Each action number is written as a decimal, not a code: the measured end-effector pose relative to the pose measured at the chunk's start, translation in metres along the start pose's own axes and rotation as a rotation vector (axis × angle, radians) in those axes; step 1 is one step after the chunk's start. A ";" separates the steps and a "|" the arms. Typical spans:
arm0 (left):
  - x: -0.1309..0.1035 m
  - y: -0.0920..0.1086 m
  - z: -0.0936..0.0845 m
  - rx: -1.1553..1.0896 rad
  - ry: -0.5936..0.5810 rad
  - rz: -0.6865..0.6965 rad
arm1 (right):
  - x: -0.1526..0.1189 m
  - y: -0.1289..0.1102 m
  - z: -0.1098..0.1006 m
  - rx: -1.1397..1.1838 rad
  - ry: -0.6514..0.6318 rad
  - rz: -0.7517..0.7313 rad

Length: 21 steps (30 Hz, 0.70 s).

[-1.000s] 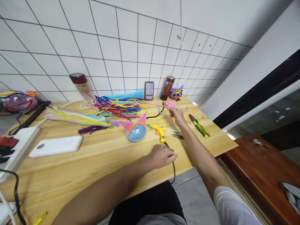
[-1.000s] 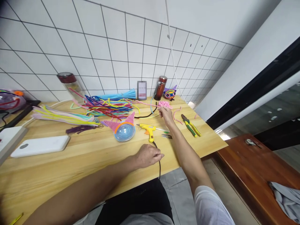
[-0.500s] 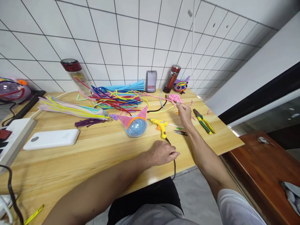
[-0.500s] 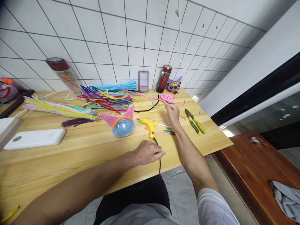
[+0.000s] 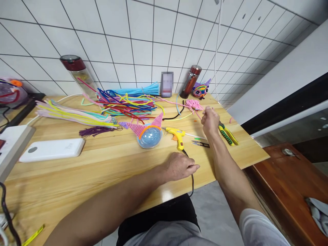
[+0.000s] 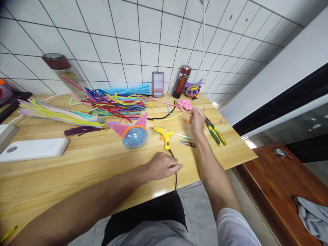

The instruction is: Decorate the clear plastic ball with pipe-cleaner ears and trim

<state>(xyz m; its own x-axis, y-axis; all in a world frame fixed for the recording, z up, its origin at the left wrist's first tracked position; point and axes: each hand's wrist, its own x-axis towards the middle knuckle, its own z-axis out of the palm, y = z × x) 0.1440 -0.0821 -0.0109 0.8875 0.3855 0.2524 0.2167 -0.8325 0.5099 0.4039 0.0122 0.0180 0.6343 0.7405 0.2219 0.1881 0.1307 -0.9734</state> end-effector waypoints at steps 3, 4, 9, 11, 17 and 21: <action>0.001 0.001 -0.001 0.001 -0.001 -0.016 | 0.017 -0.014 -0.028 0.230 0.136 -0.018; 0.001 0.001 -0.002 0.008 -0.015 -0.026 | 0.023 -0.019 -0.038 0.295 0.173 -0.017; 0.002 0.002 -0.004 0.054 -0.102 -0.058 | 0.043 -0.040 -0.069 0.352 0.234 -0.045; 0.002 0.002 -0.003 0.046 -0.105 -0.061 | 0.047 -0.046 -0.067 0.319 0.268 -0.079; 0.002 0.001 -0.003 0.001 -0.099 -0.069 | 0.035 -0.036 -0.027 0.221 0.295 -0.136; 0.003 0.003 -0.006 0.021 -0.107 -0.049 | 0.011 -0.016 0.000 0.102 0.165 -0.103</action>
<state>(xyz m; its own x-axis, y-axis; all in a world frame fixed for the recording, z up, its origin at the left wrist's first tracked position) 0.1449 -0.0810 -0.0037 0.9136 0.3825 0.1379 0.2685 -0.8222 0.5018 0.4076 0.0186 0.0356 0.7316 0.6028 0.3184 0.1866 0.2722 -0.9440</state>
